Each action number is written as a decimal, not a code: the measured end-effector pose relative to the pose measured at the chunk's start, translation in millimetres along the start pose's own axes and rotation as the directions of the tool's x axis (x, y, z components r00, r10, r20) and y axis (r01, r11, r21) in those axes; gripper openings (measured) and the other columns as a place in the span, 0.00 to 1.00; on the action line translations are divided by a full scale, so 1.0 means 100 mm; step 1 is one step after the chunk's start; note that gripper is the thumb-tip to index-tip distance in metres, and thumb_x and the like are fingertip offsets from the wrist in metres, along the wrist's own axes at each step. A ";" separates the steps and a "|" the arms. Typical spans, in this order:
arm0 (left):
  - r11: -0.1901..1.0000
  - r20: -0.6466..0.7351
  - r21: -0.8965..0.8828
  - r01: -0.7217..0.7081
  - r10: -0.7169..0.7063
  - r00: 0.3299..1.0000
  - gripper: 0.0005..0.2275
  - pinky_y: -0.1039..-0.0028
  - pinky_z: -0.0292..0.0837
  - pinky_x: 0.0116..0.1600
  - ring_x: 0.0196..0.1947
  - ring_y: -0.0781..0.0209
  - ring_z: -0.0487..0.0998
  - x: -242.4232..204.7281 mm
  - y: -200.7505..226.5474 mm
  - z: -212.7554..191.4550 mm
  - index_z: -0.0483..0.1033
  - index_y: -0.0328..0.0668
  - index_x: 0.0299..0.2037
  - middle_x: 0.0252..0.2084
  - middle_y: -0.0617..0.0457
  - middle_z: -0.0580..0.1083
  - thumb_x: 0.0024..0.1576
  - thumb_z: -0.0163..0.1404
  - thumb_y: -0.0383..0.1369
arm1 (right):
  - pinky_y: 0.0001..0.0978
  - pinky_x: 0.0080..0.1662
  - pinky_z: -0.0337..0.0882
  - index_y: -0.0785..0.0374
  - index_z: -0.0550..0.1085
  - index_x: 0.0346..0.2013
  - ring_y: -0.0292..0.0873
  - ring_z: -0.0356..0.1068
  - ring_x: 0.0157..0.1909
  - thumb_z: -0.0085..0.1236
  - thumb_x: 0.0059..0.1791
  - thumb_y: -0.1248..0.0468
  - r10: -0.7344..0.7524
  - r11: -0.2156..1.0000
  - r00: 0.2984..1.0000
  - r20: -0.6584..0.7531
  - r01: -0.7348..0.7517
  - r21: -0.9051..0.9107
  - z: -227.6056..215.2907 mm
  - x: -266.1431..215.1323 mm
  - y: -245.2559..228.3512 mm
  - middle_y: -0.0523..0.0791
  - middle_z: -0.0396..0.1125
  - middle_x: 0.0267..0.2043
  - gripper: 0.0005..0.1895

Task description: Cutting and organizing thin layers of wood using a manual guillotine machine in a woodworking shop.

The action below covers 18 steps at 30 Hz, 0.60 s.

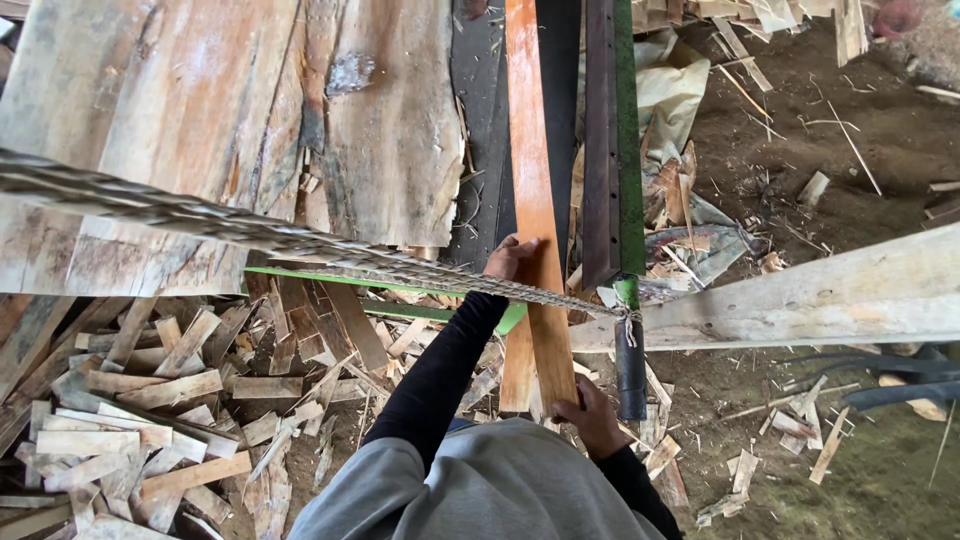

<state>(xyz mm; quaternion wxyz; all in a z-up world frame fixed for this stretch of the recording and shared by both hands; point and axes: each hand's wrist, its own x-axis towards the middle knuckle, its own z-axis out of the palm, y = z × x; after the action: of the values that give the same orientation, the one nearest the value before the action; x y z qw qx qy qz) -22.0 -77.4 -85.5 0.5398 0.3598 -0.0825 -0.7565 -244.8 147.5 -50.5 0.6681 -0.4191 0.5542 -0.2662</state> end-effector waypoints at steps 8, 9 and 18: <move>0.991 0.100 0.094 -0.092 0.082 0.992 0.11 0.66 0.81 0.50 0.41 0.59 0.81 -0.18 0.01 -0.06 0.77 0.34 0.48 0.43 0.51 0.80 0.55 0.60 0.23 | 0.40 0.41 0.81 0.69 0.73 0.56 0.42 0.77 0.42 0.61 0.44 0.69 0.036 0.997 0.992 -0.121 -0.027 0.074 -0.28 0.14 0.87 0.48 0.75 0.46 0.24; 0.992 0.094 0.095 -0.086 0.077 0.993 0.11 0.66 0.81 0.50 0.41 0.59 0.81 -0.19 0.09 -0.06 0.77 0.34 0.48 0.43 0.51 0.80 0.55 0.60 0.23 | 0.40 0.41 0.81 0.69 0.73 0.56 0.42 0.77 0.42 0.61 0.44 0.69 0.043 0.996 0.992 -0.120 -0.034 0.077 -0.32 0.19 0.95 0.48 0.75 0.46 0.24; 0.849 0.100 0.459 -0.261 0.242 0.965 0.04 0.71 0.73 0.33 0.27 0.61 0.75 -0.30 0.79 -0.73 0.81 0.38 0.35 0.34 0.48 0.76 0.57 0.63 0.27 | 0.32 0.43 0.73 0.65 0.68 0.51 0.37 0.71 0.40 0.59 0.53 0.62 -0.025 0.935 0.927 -0.373 0.154 0.320 -0.38 0.39 1.07 0.44 0.70 0.42 0.16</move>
<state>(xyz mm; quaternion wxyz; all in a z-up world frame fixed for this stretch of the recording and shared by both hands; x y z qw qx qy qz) 88.7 -63.6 -84.6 0.5296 0.4508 -0.3192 -0.6437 -284.0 159.7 -163.6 0.6038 -0.2649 0.5929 -0.4623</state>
